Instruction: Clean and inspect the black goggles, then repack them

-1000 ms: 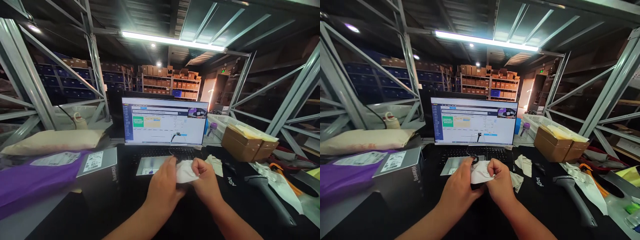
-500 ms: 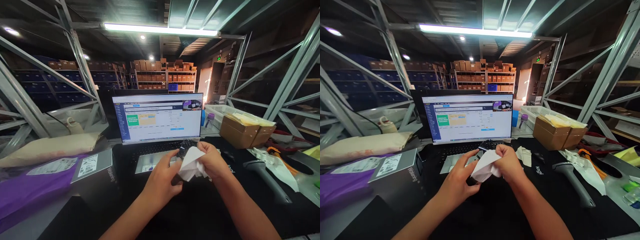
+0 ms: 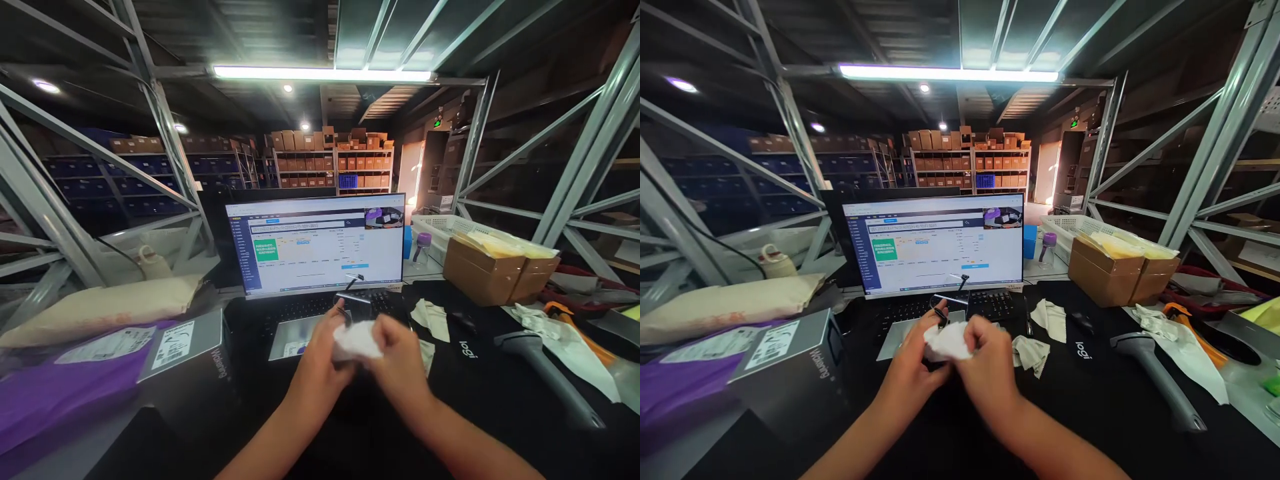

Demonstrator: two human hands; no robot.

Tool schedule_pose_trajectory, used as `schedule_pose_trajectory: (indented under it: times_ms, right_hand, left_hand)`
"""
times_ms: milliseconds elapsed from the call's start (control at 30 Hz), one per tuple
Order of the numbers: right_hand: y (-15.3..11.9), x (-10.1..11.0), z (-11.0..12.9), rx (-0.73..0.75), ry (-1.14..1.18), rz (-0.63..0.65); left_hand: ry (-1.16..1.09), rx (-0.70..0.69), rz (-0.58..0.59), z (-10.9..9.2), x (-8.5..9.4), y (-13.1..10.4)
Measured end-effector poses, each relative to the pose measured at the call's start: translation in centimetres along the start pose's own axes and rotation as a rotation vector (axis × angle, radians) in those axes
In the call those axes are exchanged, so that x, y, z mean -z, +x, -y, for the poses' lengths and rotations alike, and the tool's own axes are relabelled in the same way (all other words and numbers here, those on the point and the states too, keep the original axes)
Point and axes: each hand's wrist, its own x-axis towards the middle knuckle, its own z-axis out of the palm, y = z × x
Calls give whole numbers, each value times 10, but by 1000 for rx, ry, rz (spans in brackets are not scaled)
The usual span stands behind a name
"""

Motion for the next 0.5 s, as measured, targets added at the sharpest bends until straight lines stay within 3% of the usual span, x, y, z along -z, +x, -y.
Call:
schedule_pose_trajectory:
  times_ms: [67, 133, 267, 367, 500]
  right_hand:
    - [-12, -12, -3, 178, -113, 8]
    - [-14, -15, -5, 219, -133, 38]
    - [6, 4, -3, -118, 95, 87]
    - [29, 29, 1, -375, 413, 25]
    - [48, 45, 1, -530, 662, -39]
  left_hand:
    - [14, 8, -42, 4, 3, 1]
    - [4, -4, -47, 6, 6, 2]
    - [40, -82, 71, 1, 11, 3]
    - [85, -111, 216, -6, 15, 3]
    - [156, -170, 287, -10, 14, 2]
